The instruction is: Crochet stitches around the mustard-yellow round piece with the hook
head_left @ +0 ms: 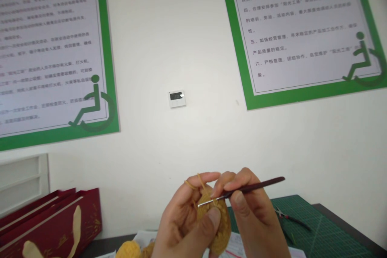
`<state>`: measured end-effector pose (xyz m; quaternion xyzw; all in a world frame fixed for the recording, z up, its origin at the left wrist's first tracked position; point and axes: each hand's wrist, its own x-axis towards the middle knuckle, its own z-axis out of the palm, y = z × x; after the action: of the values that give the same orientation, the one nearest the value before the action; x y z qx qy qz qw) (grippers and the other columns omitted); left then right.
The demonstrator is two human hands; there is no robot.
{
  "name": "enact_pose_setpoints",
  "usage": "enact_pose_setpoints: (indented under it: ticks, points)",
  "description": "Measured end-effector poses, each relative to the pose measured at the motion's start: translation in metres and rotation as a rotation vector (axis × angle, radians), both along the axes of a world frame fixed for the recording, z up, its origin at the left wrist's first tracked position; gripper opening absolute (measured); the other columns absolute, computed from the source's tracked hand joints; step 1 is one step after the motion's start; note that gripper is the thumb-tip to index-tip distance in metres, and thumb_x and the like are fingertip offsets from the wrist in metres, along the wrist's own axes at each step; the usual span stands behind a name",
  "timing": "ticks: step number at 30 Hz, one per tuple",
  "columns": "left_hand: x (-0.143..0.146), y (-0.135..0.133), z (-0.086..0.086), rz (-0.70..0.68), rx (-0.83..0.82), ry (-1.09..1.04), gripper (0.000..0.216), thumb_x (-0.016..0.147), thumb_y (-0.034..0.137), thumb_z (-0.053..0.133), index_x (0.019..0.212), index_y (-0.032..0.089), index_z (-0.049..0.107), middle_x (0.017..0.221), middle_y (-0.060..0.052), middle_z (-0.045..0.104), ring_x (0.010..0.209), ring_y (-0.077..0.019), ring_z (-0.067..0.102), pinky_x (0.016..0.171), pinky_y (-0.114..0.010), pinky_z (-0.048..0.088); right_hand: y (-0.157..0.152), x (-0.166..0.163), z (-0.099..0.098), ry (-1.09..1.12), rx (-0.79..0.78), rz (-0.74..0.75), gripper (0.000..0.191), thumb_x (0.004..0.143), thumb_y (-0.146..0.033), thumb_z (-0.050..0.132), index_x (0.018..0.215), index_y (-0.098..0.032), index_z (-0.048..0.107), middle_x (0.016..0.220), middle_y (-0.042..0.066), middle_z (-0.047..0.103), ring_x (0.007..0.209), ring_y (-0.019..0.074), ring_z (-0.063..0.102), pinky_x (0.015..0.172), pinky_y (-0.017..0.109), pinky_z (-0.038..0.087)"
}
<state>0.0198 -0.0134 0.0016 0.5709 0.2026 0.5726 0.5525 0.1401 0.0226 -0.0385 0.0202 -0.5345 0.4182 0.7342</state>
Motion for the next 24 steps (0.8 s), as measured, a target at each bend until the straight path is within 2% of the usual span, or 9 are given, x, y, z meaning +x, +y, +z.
enact_pose_setpoints:
  ticks: [3, 6, 9, 14, 19, 24]
  points:
    - [0.0032, 0.0029, -0.0031, 0.108, 0.040, -0.078, 0.045, 0.071, 0.028, 0.090, 0.114, 0.032, 0.078, 0.093, -0.002, 0.067, 0.057, -0.0091, 0.058, 0.041, -0.017, 0.042, 0.0024, 0.0004, -0.0025, 0.032, 0.009, -0.054, 0.009, 0.099, -0.038, 0.063, 0.097, -0.031, 0.067, 0.092, -0.002, 0.069, 0.084, 0.0145, 0.064, 0.082, 0.030, 0.051]
    - [0.0056, 0.0041, -0.0037, 0.197, 0.047, -0.148, 0.045, 0.066, 0.024, 0.094, 0.109, 0.028, 0.080, 0.095, -0.006, 0.072, 0.075, -0.0145, 0.066, 0.058, -0.020, 0.053, 0.0035, 0.0005, -0.0029, 0.036, 0.040, -0.149, 0.008, 0.100, -0.035, 0.062, 0.098, -0.030, 0.068, 0.091, -0.001, 0.070, 0.085, 0.0140, 0.065, 0.078, 0.026, 0.051]
    - [0.0068, 0.0038, -0.0022, 0.188, 0.068, -0.172, 0.043, 0.068, 0.019, 0.092, 0.109, 0.026, 0.080, 0.084, -0.004, 0.071, 0.077, -0.0152, 0.067, 0.068, -0.023, 0.055, 0.0004, -0.0019, -0.0013, 0.072, 0.061, -0.207, 0.007, 0.099, -0.033, 0.064, 0.098, -0.030, 0.070, 0.088, 0.000, 0.070, 0.082, 0.0144, 0.064, 0.074, 0.027, 0.051]
    - [0.0074, 0.0038, -0.0012, 0.174, 0.088, -0.171, 0.048, 0.070, 0.016, 0.090, 0.114, 0.028, 0.077, 0.080, -0.001, 0.070, 0.070, -0.0120, 0.062, 0.061, -0.022, 0.050, -0.0058, -0.0056, 0.0020, 0.140, 0.105, -0.267, 0.004, 0.095, -0.031, 0.070, 0.095, -0.031, 0.074, 0.084, 0.000, 0.069, 0.082, 0.0159, 0.064, 0.074, 0.029, 0.052]
    - [0.0074, 0.0044, -0.0029, 0.155, 0.085, -0.154, 0.051, 0.072, 0.018, 0.090, 0.119, 0.029, 0.074, 0.081, -0.001, 0.071, 0.069, -0.0119, 0.062, 0.063, -0.022, 0.049, -0.0029, -0.0019, -0.0004, 0.074, 0.151, -0.268, 0.007, 0.097, -0.030, 0.068, 0.099, -0.032, 0.074, 0.087, 0.001, 0.068, 0.084, 0.0168, 0.065, 0.074, 0.031, 0.052]
    - [0.0075, 0.0036, -0.0037, 0.120, 0.074, -0.154, 0.053, 0.073, 0.017, 0.089, 0.122, 0.029, 0.071, 0.081, 0.000, 0.070, 0.065, -0.0105, 0.060, 0.060, -0.021, 0.047, -0.0013, -0.0047, -0.0042, 0.106, 0.075, -0.222, 0.006, 0.095, -0.036, 0.069, 0.095, -0.031, 0.074, 0.086, 0.001, 0.063, 0.083, 0.0170, 0.060, 0.074, 0.031, 0.049]
